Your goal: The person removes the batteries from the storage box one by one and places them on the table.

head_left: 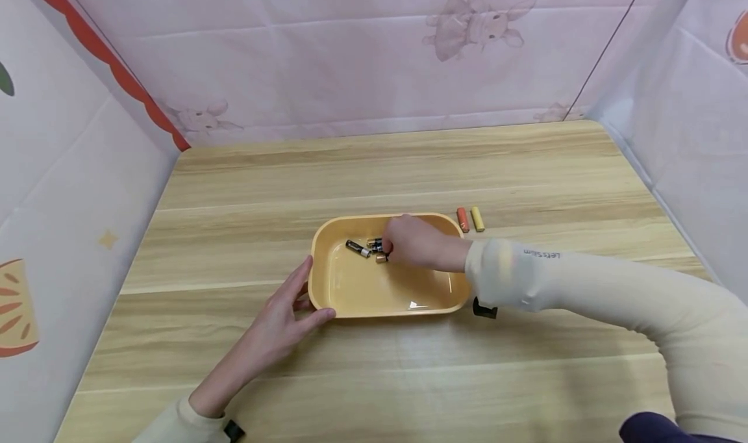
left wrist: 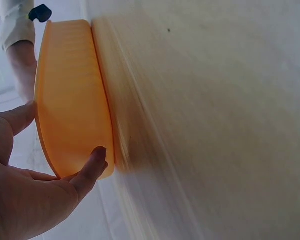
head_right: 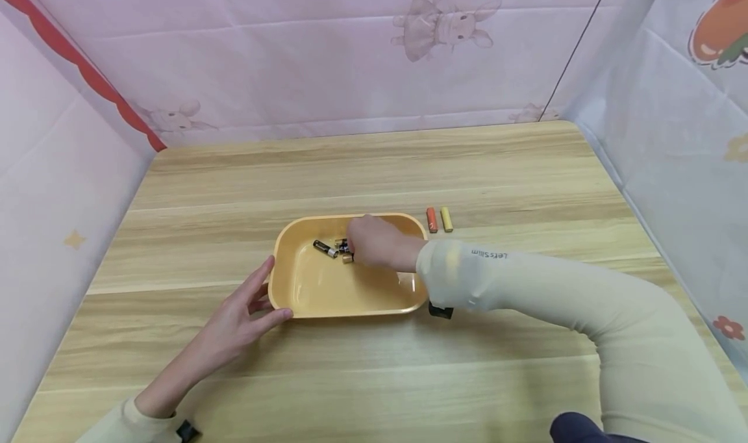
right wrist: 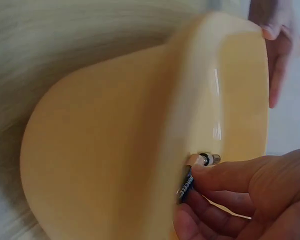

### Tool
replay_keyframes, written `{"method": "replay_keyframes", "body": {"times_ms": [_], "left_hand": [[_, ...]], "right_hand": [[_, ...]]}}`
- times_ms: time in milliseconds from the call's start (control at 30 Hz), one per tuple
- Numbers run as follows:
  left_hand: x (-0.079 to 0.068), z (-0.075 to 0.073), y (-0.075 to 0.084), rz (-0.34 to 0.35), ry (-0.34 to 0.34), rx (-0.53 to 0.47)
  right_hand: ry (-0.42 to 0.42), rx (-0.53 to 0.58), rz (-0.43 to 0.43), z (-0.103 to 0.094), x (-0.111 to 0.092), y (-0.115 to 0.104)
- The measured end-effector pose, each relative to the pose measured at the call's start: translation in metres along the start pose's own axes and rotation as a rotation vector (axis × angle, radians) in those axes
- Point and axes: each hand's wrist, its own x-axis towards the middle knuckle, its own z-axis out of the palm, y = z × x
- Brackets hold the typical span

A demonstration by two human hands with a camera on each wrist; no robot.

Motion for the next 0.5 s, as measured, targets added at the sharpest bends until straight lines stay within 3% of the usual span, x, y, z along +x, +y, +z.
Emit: {"method": "replay_keyframes", "body": {"times_ms": [500], "left_hand": [[-0.001,-0.001,0.002,0.004,0.000,0.012]], "right_hand": [[0.039,-0.065,-0.041,0.012,-0.002,0.000]]}}
